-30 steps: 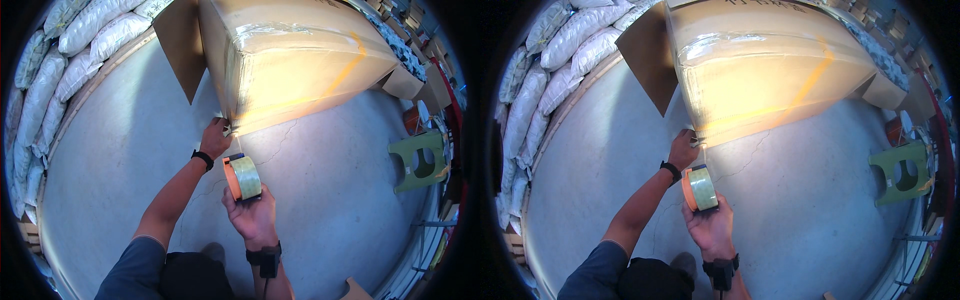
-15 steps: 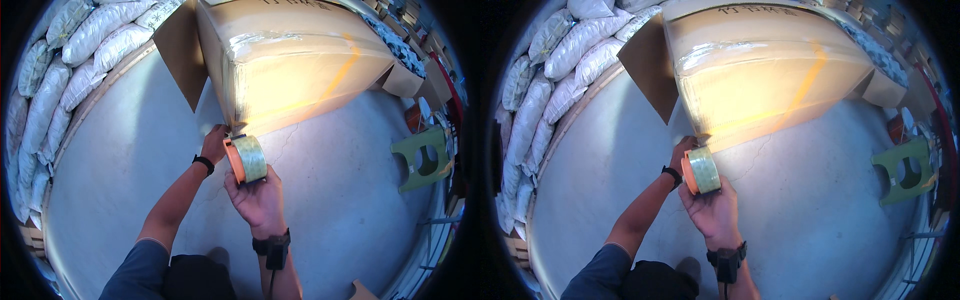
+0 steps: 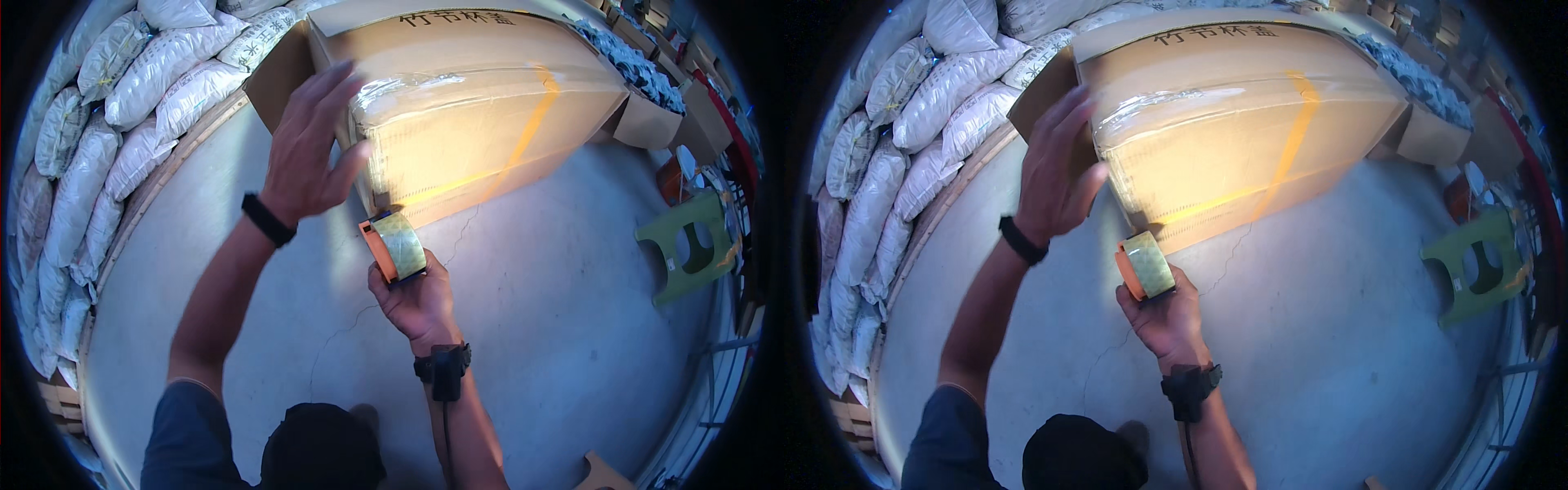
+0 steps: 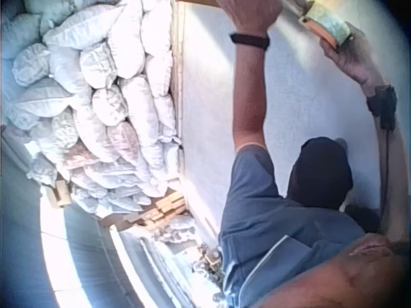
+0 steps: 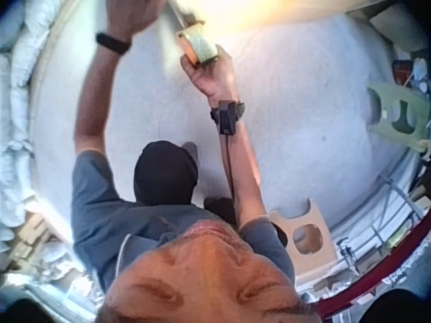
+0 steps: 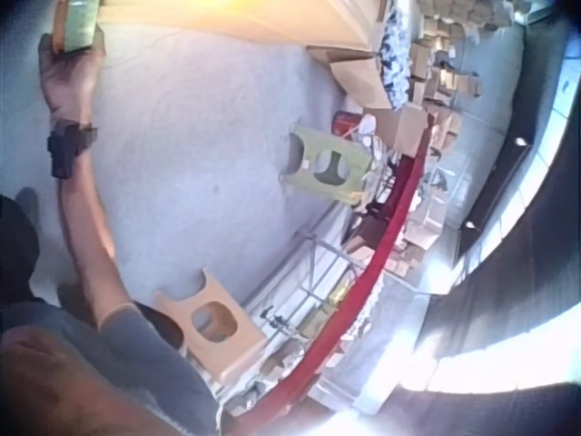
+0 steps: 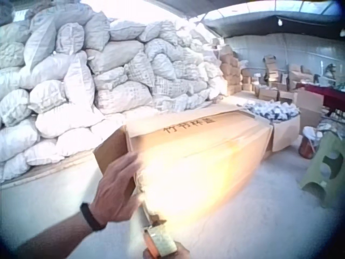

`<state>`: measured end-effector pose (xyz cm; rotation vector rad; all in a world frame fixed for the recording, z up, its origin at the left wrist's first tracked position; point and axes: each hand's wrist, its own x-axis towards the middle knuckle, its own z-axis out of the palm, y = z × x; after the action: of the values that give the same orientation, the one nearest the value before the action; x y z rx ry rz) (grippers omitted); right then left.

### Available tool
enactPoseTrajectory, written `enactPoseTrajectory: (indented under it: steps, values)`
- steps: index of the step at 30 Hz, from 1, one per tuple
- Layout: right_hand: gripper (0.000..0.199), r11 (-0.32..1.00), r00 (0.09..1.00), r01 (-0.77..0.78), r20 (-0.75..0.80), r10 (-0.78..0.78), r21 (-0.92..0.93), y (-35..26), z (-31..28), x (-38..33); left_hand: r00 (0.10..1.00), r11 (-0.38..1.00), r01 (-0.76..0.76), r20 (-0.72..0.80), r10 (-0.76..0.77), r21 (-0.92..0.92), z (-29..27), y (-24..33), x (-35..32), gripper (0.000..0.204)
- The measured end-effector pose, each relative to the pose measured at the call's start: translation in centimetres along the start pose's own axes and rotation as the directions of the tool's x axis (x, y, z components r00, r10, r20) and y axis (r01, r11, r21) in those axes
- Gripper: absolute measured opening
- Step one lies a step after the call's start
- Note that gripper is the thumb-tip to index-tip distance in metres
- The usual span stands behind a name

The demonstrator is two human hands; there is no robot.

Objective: The recorder puts components into a cardboard box and seals it with tape using a tape dispenser.

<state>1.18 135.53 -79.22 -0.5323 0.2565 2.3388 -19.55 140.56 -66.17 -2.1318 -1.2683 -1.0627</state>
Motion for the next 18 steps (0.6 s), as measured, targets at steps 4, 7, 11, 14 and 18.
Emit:
enactPoseTrajectory:
  steps: [4,7,11,14,18]
  values:
    - [0.041,0.999,1.0,-0.011,0.021,0.011,-0.032,-0.5,-0.6,-0.2,0.916,0.998,-0.063,0.395,0.065,-0.018,-0.3,0.0,3.5,0.066]
    - [0.041,0.999,0.998,-0.043,0.034,0.044,-0.033,-1.1,-1.7,-0.6,0.918,0.996,-0.013,0.394,0.047,-0.09,-0.5,0.6,2.5,0.07]
    - [0.037,0.991,0.995,-0.103,-0.014,0.102,-0.089,-1.5,-2.4,-2.2,0.906,0.993,-0.066,0.412,0.099,-0.094,-1.4,3.0,1.3,0.076]
    - [0.038,0.991,0.992,-0.12,-0.034,0.118,-0.058,-2.1,-3.8,-3.8,0.899,0.989,-0.122,0.412,0.147,-0.086,-1.4,5.4,0.1,0.073]
    - [0.038,0.993,0.994,-0.102,-0.058,0.098,-0.067,-2.6,-5.7,-5.9,0.89,0.985,-0.123,0.427,0.162,-0.118,-1.4,7.3,-0.5,0.066]
